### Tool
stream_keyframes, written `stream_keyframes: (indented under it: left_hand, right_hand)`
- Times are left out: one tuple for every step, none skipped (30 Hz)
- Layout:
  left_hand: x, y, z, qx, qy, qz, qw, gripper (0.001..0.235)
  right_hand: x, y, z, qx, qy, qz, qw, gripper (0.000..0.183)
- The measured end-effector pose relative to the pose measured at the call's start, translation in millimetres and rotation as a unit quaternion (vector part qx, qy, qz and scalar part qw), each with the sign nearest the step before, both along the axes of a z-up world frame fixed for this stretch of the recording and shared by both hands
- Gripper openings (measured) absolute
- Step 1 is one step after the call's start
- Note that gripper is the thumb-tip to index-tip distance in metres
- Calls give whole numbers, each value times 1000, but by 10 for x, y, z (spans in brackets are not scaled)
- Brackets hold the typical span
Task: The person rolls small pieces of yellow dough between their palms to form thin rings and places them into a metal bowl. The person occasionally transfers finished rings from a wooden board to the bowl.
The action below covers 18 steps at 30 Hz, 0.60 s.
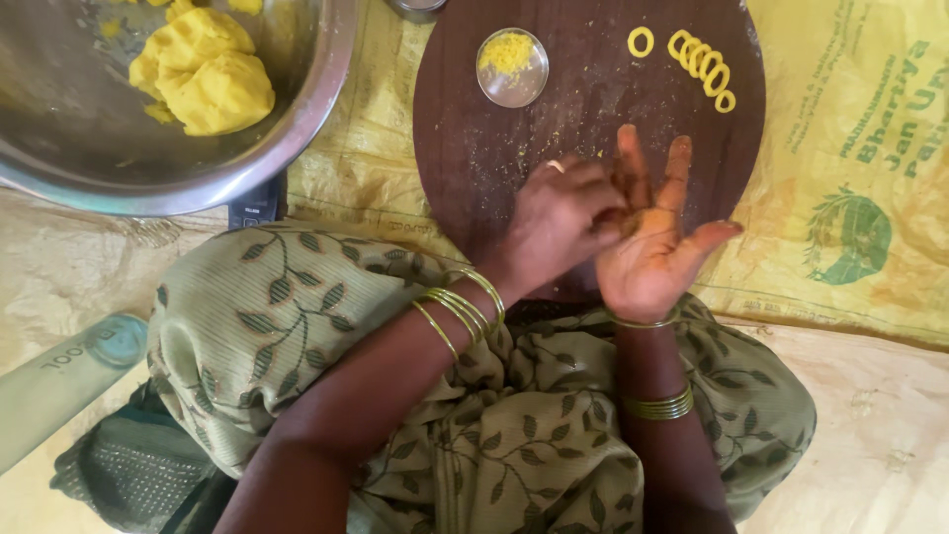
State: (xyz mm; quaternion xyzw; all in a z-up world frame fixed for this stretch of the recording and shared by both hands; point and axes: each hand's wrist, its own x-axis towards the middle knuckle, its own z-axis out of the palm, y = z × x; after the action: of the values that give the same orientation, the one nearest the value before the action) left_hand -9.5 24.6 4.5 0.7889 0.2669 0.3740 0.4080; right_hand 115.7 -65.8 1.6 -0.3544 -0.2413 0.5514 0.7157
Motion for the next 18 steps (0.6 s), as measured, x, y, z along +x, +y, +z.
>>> stream_keyframes:
  left_hand:
    - [6, 7, -4, -24, 7, 10, 1000, 15]
    - [10, 22, -6, -48, 13, 20, 999, 14]
    - [11, 36, -1, -71, 19, 30, 997, 14]
    - [10, 49, 14, -57, 12, 31, 998, 15]
    - [2, 51, 40, -44, 6, 32, 999, 15]
    - [-5, 48, 70, -31, -1, 33, 999, 16]
    - [-17, 58, 99, -13, -6, 23, 1000, 18]
    - [-36, 61, 130, 5, -10, 14, 1000, 20]
    - [-44, 62, 164, 23, -14, 6, 1000, 21]
    - [-53, 67, 198, 66, -5, 2, 998, 21]
    - [-61, 66, 232, 108, 5, -2, 994, 20]
    - [-68, 70, 260, 151, 15, -7, 988, 20]
    - [-97, 64, 285, 186, 31, -9, 982, 19]
    - [-117, 68, 300, 220, 47, -10, 974, 19]
    - [-112, 88, 304, 255, 63, -12, 965, 18]
    - [-110, 102, 303, 258, 74, 2, 963, 16]
    - [-104, 115, 298, 260, 85, 16, 962, 14]
    - [-96, 113, 292, 262, 95, 30, 960, 12]
  right_hand:
    - [27, 2, 10, 13, 61, 2, 998, 98]
    - [51, -3, 29, 9, 112, 0, 994, 98]
    - [67, 0, 49, 4, 162, -2, 987, 99]
    - [75, 11, 69, 17, 228, -14, 973, 102]
    - [76, 24, 88, 31, 294, -26, 955, 105]
    - [80, 33, 112, 43, 358, -37, 932, 108]
    - [74, 39, 133, 31, 358, -58, 932, 109]
    - [63, 44, 151, 18, 357, -78, 931, 110]
    - [60, 47, 174, 5, 357, -99, 929, 111]
    - [53, 57, 190, 2, 272, -64, 960, 109]
    - [48, 66, 207, -1, 185, -29, 982, 107]
    - [33, 71, 218, -4, 96, 4, 995, 106]
    - [19, 78, 226, -9, 211, -44, 976, 109]
    - [1, 79, 230, -13, 322, -92, 942, 112]
    - [-25, 77, 229, -17, 428, -138, 893, 115]
    - [-47, 77, 223, -25, 316, -85, 945, 114]
    - [-85, 65, 214, -31, 197, -32, 979, 113]
    - [-106, 53, 209, -38, 73, 22, 996, 112]
